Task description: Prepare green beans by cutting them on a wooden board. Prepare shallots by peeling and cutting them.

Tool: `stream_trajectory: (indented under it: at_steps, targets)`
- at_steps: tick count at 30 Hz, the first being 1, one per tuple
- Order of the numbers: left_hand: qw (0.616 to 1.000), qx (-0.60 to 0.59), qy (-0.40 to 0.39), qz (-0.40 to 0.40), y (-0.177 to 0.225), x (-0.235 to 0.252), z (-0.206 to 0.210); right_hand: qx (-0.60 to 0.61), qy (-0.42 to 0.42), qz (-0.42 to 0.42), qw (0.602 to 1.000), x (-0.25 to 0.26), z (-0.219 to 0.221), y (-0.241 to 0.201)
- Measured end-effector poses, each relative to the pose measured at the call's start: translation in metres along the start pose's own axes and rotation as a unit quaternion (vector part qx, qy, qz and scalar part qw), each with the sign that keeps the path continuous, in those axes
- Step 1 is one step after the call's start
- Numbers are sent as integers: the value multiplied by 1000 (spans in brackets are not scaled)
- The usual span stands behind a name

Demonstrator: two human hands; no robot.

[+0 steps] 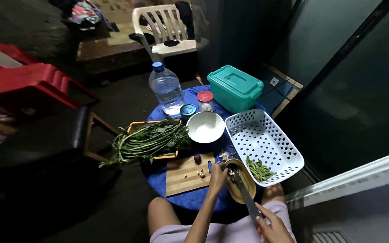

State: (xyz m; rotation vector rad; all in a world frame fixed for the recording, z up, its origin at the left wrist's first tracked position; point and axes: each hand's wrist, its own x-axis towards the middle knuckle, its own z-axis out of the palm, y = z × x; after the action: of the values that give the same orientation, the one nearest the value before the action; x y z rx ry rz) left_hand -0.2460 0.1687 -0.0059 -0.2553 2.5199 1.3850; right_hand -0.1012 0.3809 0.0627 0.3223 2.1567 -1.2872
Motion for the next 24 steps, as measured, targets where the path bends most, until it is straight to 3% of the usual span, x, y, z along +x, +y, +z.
stream_trajectory:
  at_steps: [2,5,8,12,15,19,24]
  targets:
    - [996,-26,82,4,-19,-9,-27,-5,7,-22,1000,-4,-2,6]
    - [983,10,173,-55,-67,-16,-72,4,17,-41,999,-9,-4,11]
    - [977,88,154,-118,-112,-16,-93,17,28,-47,998,-9,-3,13]
    - [974,161,130,-95,-126,-15,-90,33,40,-51,997,-7,-3,12]
    - [977,142,149,-51,-105,-14,-81,40,53,-61,996,-9,-6,10]
    - [985,97,135,38,-39,-10,-51,35,68,-64,995,-13,-12,11]
    - [977,196,-48,69,16,-4,14,34,68,-66,995,-12,-15,17]
